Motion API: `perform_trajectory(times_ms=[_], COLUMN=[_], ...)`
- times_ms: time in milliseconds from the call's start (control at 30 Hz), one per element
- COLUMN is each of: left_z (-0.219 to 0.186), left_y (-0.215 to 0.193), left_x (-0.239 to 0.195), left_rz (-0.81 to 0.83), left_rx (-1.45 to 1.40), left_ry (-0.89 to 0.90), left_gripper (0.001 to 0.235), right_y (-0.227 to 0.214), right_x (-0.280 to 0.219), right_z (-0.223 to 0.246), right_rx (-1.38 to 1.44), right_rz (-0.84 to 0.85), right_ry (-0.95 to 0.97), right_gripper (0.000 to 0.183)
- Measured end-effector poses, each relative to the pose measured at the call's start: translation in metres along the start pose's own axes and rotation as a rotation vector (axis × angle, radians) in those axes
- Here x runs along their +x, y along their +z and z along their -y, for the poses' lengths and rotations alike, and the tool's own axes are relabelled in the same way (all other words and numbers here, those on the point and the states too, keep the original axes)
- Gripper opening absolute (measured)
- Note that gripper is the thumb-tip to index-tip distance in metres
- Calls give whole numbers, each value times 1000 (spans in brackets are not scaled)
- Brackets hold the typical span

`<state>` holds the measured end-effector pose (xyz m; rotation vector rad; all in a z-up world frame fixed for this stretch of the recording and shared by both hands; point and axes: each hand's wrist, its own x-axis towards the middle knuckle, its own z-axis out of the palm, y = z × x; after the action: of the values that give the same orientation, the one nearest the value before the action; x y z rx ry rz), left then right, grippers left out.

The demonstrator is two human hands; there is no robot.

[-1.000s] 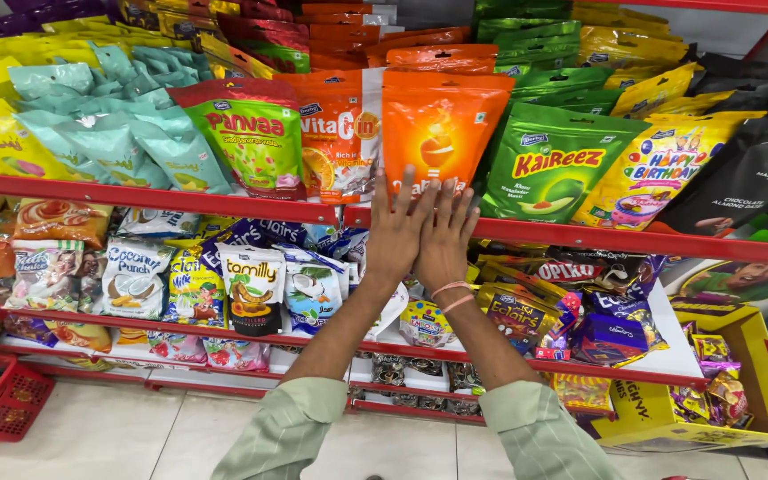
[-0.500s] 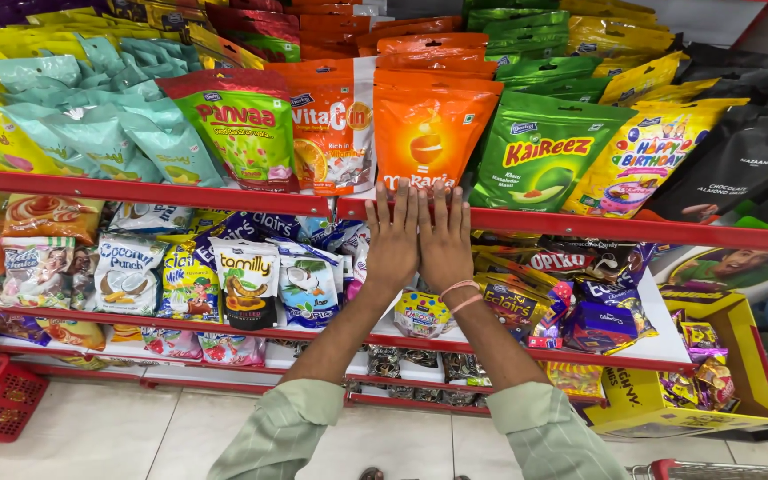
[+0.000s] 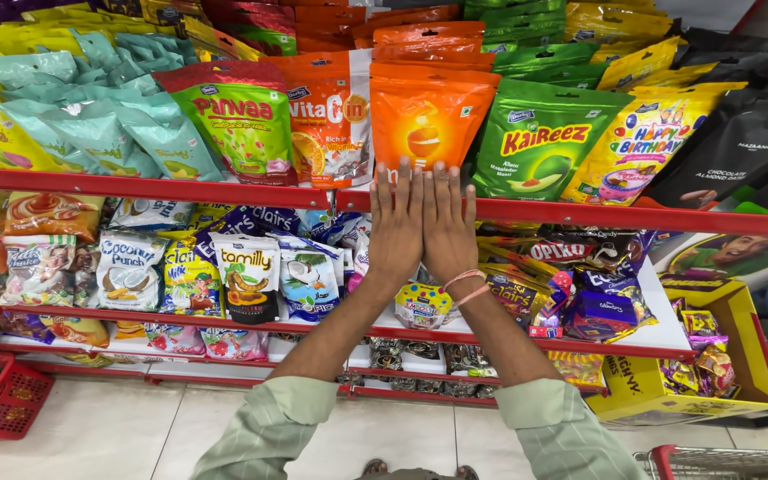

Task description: Organizing various snack packets on retail shelves and placing some in a shopping cart.

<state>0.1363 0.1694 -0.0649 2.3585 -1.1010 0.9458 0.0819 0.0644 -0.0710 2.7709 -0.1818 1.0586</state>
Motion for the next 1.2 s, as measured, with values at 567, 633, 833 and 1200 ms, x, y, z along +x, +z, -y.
perform_trajectory(times_ms=[567,633,833,1200], left_z=[-60,-74,-126,-267], left_y=[17,18,24,42], left_x=[16,18,26,23], left_rz=[20,18,68,93], left_rx=[-104,-122,-250,-460], left_ry=[123,160,252,457], left_gripper=[72,72,72,67], right_y=[-31,-39,-55,-116], right_x=[-33,-41,-75,-162], right_z=[-48,-56,-94,-177], right_rx=[-66,-90,-116,-317], right_rz=[23,29,-9,38], right_ry=[154,196,296,560], right_gripper=[77,77,75,79])
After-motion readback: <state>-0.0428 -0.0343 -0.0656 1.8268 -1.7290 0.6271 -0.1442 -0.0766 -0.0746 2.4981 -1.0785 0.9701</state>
